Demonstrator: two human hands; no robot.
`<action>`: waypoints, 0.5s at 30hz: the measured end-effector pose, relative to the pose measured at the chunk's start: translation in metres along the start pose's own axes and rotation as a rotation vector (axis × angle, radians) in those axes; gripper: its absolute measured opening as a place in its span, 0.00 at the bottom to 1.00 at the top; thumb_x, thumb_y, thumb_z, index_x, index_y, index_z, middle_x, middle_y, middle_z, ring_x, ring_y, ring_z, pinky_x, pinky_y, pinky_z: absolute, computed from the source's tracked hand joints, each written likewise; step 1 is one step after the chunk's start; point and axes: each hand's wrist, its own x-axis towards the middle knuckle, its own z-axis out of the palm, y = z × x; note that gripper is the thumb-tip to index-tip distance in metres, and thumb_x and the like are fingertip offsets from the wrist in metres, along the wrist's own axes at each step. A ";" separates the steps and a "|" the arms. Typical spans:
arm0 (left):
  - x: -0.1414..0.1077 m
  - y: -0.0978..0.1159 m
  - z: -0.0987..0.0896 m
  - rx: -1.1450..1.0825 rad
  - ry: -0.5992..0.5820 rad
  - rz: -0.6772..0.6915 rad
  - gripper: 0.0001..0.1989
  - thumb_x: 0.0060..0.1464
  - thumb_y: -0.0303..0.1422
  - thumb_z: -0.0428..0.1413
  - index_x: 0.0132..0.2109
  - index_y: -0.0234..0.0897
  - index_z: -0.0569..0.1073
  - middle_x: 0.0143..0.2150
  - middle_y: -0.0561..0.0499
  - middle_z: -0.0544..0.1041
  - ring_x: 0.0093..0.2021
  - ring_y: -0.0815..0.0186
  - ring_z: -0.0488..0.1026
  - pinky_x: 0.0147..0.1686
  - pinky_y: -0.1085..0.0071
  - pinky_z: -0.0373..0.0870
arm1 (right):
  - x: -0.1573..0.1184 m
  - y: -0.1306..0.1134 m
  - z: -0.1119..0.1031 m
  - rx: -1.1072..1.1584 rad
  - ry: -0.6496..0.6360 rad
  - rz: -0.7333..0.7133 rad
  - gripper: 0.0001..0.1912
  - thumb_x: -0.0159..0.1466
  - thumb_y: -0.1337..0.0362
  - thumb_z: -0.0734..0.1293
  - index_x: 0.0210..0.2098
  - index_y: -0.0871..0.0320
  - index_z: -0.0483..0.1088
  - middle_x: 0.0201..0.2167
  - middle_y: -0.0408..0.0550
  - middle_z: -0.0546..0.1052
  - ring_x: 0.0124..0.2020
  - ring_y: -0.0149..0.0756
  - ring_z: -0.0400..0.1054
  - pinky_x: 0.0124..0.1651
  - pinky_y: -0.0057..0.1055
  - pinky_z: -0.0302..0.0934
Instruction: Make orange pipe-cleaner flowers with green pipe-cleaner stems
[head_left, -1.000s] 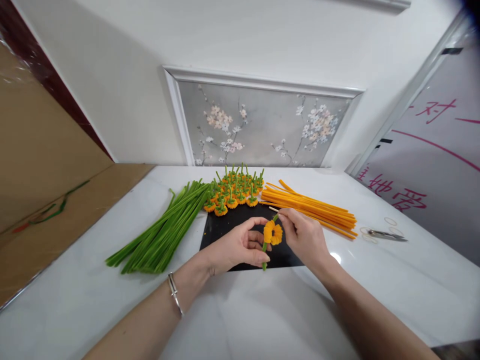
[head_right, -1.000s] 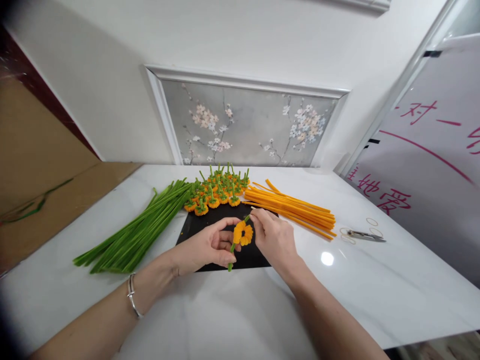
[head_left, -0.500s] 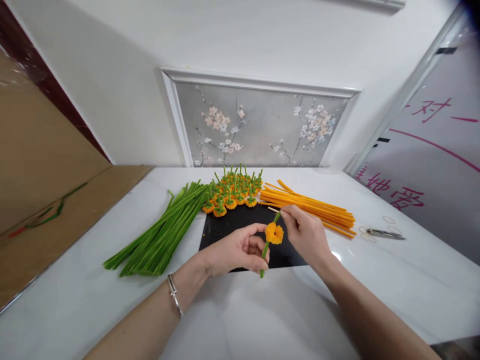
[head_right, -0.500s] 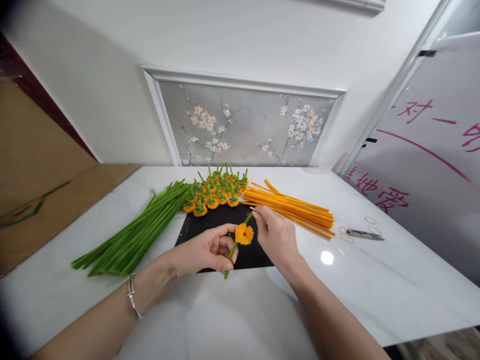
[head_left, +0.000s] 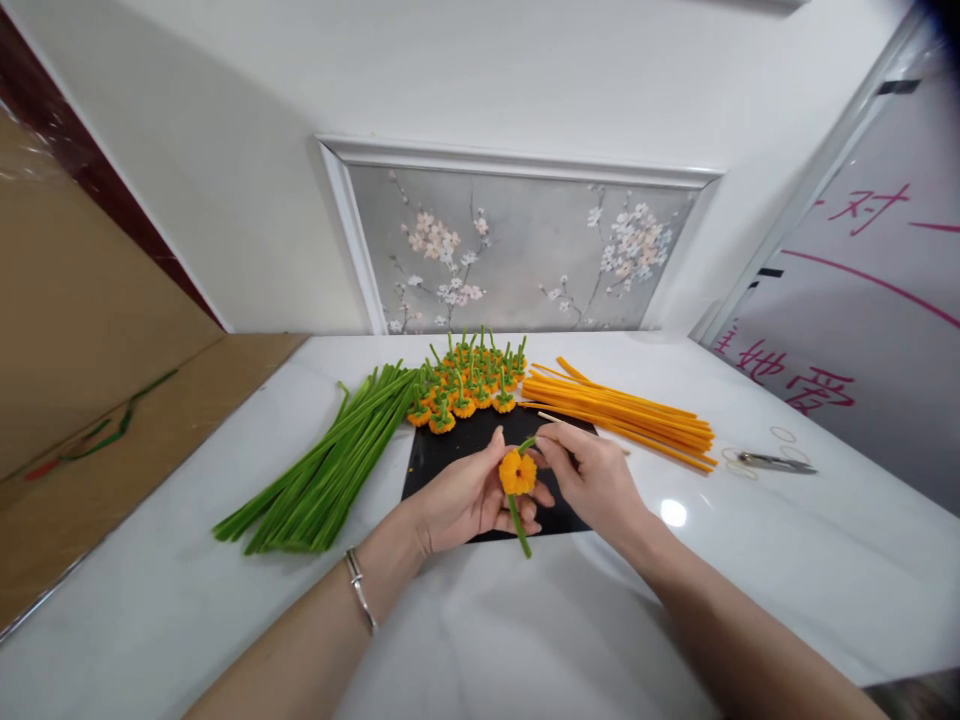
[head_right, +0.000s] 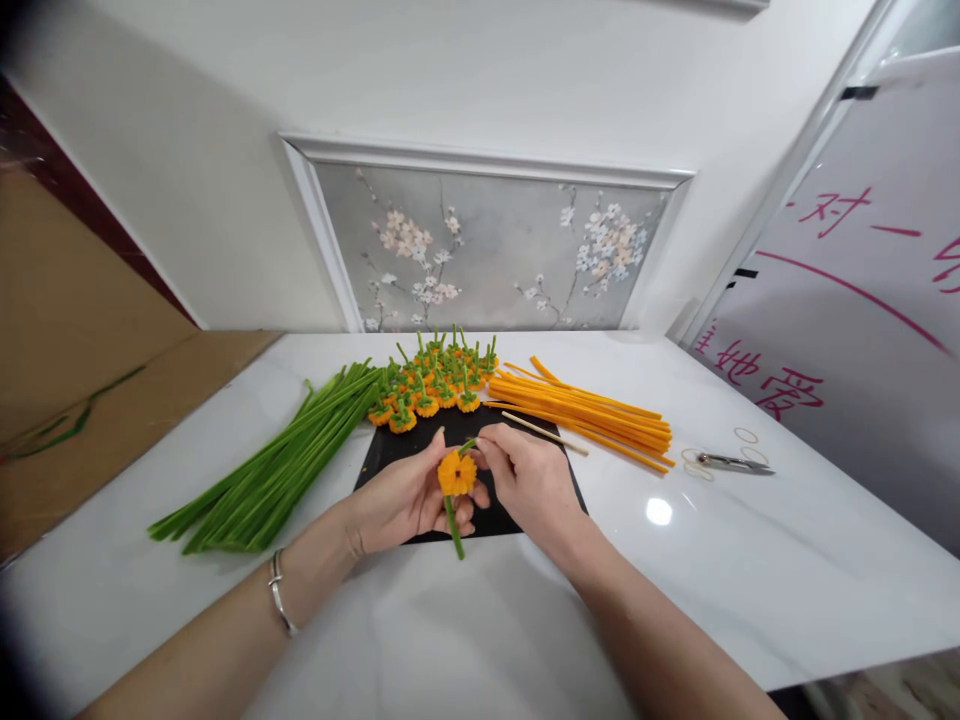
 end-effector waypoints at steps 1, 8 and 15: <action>0.001 -0.001 0.002 -0.020 0.007 -0.007 0.24 0.59 0.51 0.45 0.43 0.32 0.71 0.32 0.46 0.73 0.24 0.72 0.68 0.30 0.72 0.70 | 0.000 0.000 0.000 -0.007 -0.010 -0.010 0.10 0.66 0.63 0.58 0.34 0.54 0.71 0.26 0.42 0.76 0.26 0.31 0.69 0.31 0.25 0.60; 0.003 0.003 0.013 -0.022 0.232 0.095 0.12 0.57 0.36 0.51 0.31 0.31 0.68 0.23 0.56 0.60 0.16 0.80 0.46 0.13 0.83 0.40 | -0.002 0.001 -0.004 -0.117 0.011 -0.099 0.11 0.66 0.64 0.58 0.36 0.55 0.73 0.29 0.44 0.77 0.27 0.31 0.70 0.32 0.25 0.60; 0.003 0.003 0.009 0.008 0.306 0.126 0.11 0.56 0.37 0.50 0.32 0.32 0.67 0.20 0.58 0.59 0.15 0.80 0.43 0.12 0.83 0.37 | -0.001 0.001 -0.008 -0.115 -0.041 -0.086 0.11 0.66 0.62 0.59 0.40 0.54 0.73 0.33 0.45 0.78 0.29 0.32 0.71 0.33 0.26 0.63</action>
